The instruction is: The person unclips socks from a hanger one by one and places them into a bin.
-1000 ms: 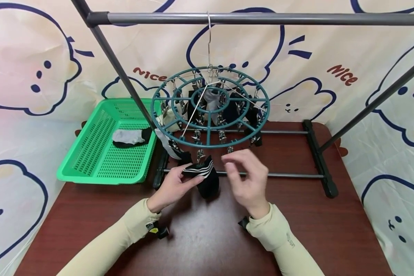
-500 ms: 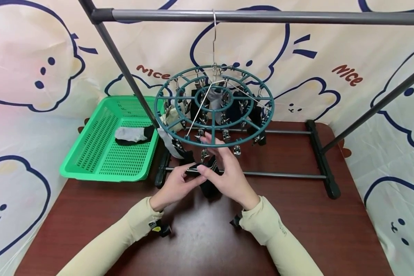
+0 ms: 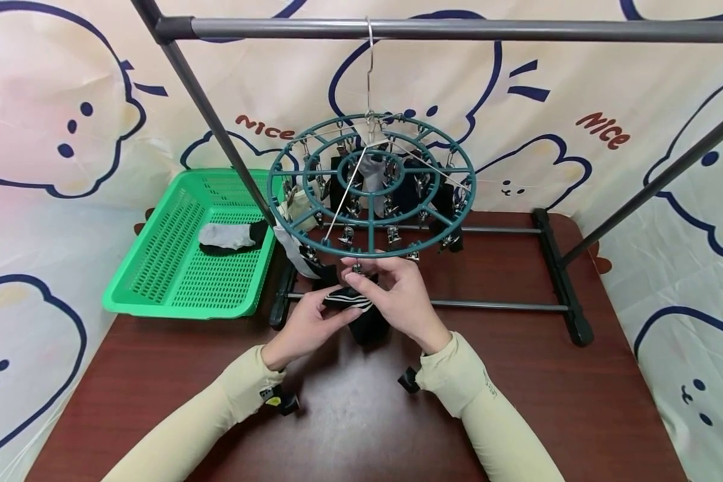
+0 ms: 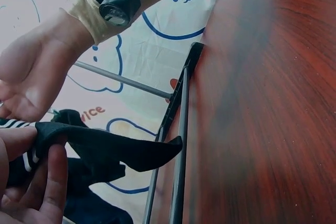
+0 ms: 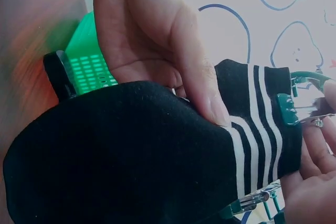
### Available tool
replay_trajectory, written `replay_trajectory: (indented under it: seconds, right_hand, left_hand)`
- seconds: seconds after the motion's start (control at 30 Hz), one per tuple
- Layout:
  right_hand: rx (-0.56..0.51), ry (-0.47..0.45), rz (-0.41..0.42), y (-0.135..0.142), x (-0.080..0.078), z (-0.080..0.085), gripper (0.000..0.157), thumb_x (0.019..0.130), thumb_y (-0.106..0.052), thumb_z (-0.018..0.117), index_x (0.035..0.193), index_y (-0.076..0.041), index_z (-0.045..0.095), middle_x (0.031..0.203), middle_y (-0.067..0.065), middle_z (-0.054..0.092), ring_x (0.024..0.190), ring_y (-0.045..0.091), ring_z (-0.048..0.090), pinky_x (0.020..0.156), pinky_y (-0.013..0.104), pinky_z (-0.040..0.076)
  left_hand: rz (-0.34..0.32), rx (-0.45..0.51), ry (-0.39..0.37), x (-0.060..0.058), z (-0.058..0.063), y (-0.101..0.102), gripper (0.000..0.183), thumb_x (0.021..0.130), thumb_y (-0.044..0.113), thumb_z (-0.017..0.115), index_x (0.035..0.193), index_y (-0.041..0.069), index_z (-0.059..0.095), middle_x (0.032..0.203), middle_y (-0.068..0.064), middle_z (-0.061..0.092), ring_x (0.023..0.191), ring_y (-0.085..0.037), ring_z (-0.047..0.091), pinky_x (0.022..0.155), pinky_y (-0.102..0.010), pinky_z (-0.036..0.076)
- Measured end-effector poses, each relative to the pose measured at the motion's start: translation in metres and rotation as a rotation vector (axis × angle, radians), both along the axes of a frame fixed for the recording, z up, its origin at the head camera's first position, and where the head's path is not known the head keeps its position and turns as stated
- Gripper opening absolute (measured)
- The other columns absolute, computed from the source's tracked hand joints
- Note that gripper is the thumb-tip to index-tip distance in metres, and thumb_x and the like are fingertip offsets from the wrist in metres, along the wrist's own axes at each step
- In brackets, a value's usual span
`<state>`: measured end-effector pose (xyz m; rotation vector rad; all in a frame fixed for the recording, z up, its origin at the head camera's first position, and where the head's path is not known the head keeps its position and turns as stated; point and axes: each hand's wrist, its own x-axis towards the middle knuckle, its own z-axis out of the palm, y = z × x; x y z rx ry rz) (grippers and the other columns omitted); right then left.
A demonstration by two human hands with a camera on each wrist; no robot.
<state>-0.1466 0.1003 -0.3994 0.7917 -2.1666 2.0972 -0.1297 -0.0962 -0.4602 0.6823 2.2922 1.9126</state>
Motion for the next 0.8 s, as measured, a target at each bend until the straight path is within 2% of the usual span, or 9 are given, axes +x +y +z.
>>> replay_trajectory:
  seconds: [0.2, 0.43, 0.63, 0.8]
  right_hand:
    - [0.005, -0.027, -0.023, 0.0006, -0.0009, 0.0016, 0.027, 0.095, -0.004, 0.074, 0.12, 0.007, 0.073, 0.109, 0.024, 0.076, 0.093, 0.013, 0.078, 0.085, 0.027, 0.06]
    - [0.061, 0.022, -0.056, 0.0004, -0.0006, 0.0037, 0.023, 0.093, -0.001, 0.075, 0.115, 0.005, 0.075, 0.104, 0.021, 0.077, 0.093, 0.009, 0.076, 0.078, 0.025, 0.059]
    - [0.107, 0.033, -0.065, -0.001, -0.0008, 0.0063, 0.021, 0.092, -0.002, 0.077, 0.113, 0.002, 0.077, 0.104, 0.017, 0.078, 0.092, 0.008, 0.075, 0.08, 0.025, 0.059]
    - [0.114, 0.068, -0.068, -0.0038, 0.0056, 0.0086, 0.019, 0.09, 0.002, 0.077, 0.109, 0.003, 0.077, 0.1, 0.017, 0.079, 0.085, 0.009, 0.076, 0.076, 0.024, 0.06]
  left_hand:
    - [-0.015, 0.018, -0.008, 0.0002, 0.0004, 0.0009, 0.028, 0.097, 0.007, 0.073, 0.124, 0.0, 0.071, 0.118, -0.014, 0.075, 0.1, -0.007, 0.068, 0.083, -0.022, 0.056]
    - [-0.012, 0.018, -0.002, 0.0002, -0.0005, 0.0013, 0.028, 0.097, 0.009, 0.073, 0.124, 0.0, 0.071, 0.118, -0.014, 0.075, 0.103, -0.011, 0.069, 0.085, -0.021, 0.056]
    - [-0.006, 0.002, -0.002, -0.0001, -0.0016, 0.0024, 0.027, 0.097, 0.008, 0.073, 0.123, 0.001, 0.072, 0.117, -0.013, 0.075, 0.101, -0.009, 0.068, 0.083, -0.021, 0.055]
    - [-0.005, -0.018, 0.0, 0.0013, -0.001, 0.0022, 0.026, 0.096, 0.008, 0.074, 0.121, 0.002, 0.072, 0.114, -0.011, 0.076, 0.094, -0.006, 0.065, 0.081, -0.021, 0.054]
